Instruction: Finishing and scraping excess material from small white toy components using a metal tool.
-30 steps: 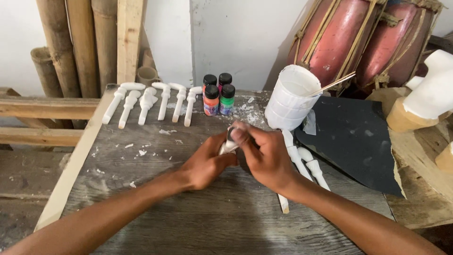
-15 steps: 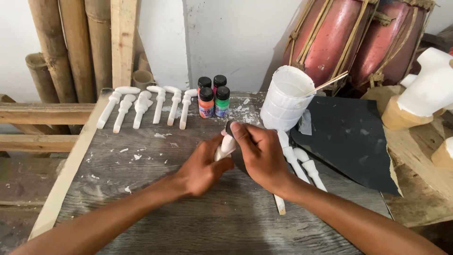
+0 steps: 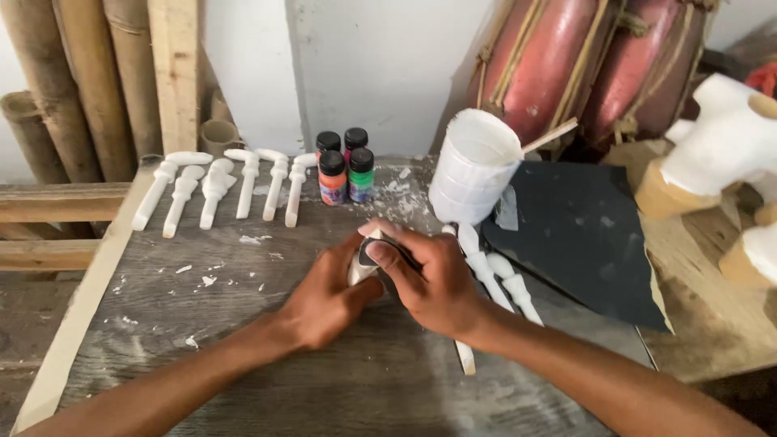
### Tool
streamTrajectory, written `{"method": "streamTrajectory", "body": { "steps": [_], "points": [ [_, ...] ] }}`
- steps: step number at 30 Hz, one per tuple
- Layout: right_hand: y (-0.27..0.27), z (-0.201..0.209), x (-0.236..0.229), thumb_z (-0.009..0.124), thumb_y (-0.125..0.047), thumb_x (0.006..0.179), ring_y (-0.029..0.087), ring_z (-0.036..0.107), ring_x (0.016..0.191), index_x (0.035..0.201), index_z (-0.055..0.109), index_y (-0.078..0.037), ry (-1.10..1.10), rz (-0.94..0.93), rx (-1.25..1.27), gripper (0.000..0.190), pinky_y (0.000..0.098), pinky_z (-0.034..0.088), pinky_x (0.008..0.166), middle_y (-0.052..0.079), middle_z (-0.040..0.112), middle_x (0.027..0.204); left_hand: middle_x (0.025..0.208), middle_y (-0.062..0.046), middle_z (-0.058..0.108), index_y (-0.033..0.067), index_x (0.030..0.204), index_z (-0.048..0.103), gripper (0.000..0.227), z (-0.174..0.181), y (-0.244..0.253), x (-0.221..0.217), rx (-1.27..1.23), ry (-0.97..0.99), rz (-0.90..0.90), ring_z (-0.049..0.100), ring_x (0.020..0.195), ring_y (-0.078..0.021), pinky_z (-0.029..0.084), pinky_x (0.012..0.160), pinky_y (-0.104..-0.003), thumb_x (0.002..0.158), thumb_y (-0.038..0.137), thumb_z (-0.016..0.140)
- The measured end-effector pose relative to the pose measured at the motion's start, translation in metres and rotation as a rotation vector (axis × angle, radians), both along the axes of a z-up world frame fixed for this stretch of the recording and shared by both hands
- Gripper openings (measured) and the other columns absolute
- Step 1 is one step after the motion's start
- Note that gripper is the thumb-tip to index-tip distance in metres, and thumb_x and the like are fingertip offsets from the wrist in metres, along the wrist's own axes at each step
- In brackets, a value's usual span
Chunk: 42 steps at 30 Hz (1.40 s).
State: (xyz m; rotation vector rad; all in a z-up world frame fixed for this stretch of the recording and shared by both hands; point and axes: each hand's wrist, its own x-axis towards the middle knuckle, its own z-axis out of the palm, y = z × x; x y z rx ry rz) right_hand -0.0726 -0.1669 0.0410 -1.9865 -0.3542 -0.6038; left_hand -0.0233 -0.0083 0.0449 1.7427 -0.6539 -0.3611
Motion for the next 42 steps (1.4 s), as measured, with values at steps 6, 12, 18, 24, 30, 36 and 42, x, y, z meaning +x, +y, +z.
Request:
{"method": "streamTrajectory", "body": {
  "steps": [6, 12, 18, 24, 30, 36, 42],
  "points": [
    [0.001, -0.009, 0.021, 0.057, -0.021, 0.106, 0.005, 0.035, 0.054, 0.057, 0.054, -0.009, 0.025, -0.083, 0.057, 0.05, 0.0265, 0.032, 0.044, 0.008, 0.036, 0.038, 0.063, -0.02, 0.06, -0.0014, 0.093, 0.066, 0.026, -0.022, 0.002, 0.011, 0.044, -0.119, -0.002, 0.057, 0.063, -0.023, 0.047, 0.058, -0.039, 0.071, 0.013, 0.063],
    [0.01, 0.018, 0.004, 0.054, -0.024, 0.106, 0.007, 0.032, 0.049, 0.06, 0.058, -0.01, 0.101, 0.017, 0.276, 0.048, 0.025, 0.03, 0.044, -0.002, 0.038, 0.041, 0.069, -0.019, 0.065, -0.0033, 0.1, 0.068, 0.034, -0.031, 0.002, 0.012, 0.021, -0.085, -0.079, 0.06, 0.068, -0.0241, 0.049, 0.061, -0.04, 0.071, 0.015, 0.065],
    [0.002, 0.001, 0.007, 0.052, -0.03, 0.105, 0.004, 0.034, 0.038, 0.092, 0.079, 0.002, 0.18, -0.023, 0.433, 0.044, 0.019, 0.028, 0.04, -0.003, 0.032, 0.04, 0.088, -0.01, 0.07, 0.0, 0.106, 0.071, 0.039, -0.061, 0.005, 0.03, -0.125, 0.047, -0.228, 0.062, 0.081, -0.024, 0.048, 0.067, -0.033, 0.069, 0.009, 0.064],
    [-0.006, -0.003, 0.014, 0.052, -0.032, 0.107, 0.007, 0.031, 0.035, 0.097, 0.078, 0.004, 0.272, 0.012, 0.559, 0.046, 0.0221, 0.028, 0.039, -0.002, 0.028, 0.042, 0.083, -0.004, 0.071, 0.0047, 0.092, 0.073, 0.017, -0.063, 0.012, 0.036, -0.159, 0.062, -0.241, 0.059, 0.08, -0.0163, 0.043, 0.065, -0.025, 0.075, 0.007, 0.072],
    [-0.011, -0.014, 0.021, 0.056, -0.04, 0.104, 0.004, 0.036, 0.037, 0.106, 0.075, 0.007, 0.223, 0.046, 0.561, 0.051, 0.0211, 0.032, 0.04, -0.002, 0.03, 0.045, 0.067, -0.011, 0.062, -0.0021, 0.1, 0.06, 0.038, -0.043, 0.008, 0.032, -0.259, 0.124, -0.224, 0.064, 0.053, -0.0177, 0.046, 0.046, -0.025, 0.078, 0.014, 0.087],
    [-0.016, -0.009, 0.016, 0.075, -0.023, 0.093, 0.007, 0.045, 0.046, 0.078, 0.077, 0.001, 0.264, 0.12, 0.331, 0.028, 0.0245, 0.033, 0.045, 0.01, 0.055, 0.041, 0.077, -0.015, 0.07, -0.0065, 0.096, 0.066, 0.037, -0.019, 0.009, 0.019, -0.327, 0.139, -0.222, 0.062, 0.051, -0.0144, 0.053, 0.037, -0.024, 0.071, 0.003, 0.091],
    [-0.005, 0.024, 0.013, 0.067, -0.024, 0.1, 0.008, 0.038, 0.049, 0.063, 0.059, -0.008, 0.181, 0.018, 0.32, 0.041, 0.0252, 0.031, 0.046, 0.003, 0.043, 0.044, 0.077, -0.018, 0.074, -0.0064, 0.098, 0.073, 0.026, -0.05, -0.001, 0.029, -0.315, 0.08, -0.136, 0.07, 0.059, -0.0199, 0.061, 0.051, -0.03, 0.08, 0.006, 0.085]
  ]
}}
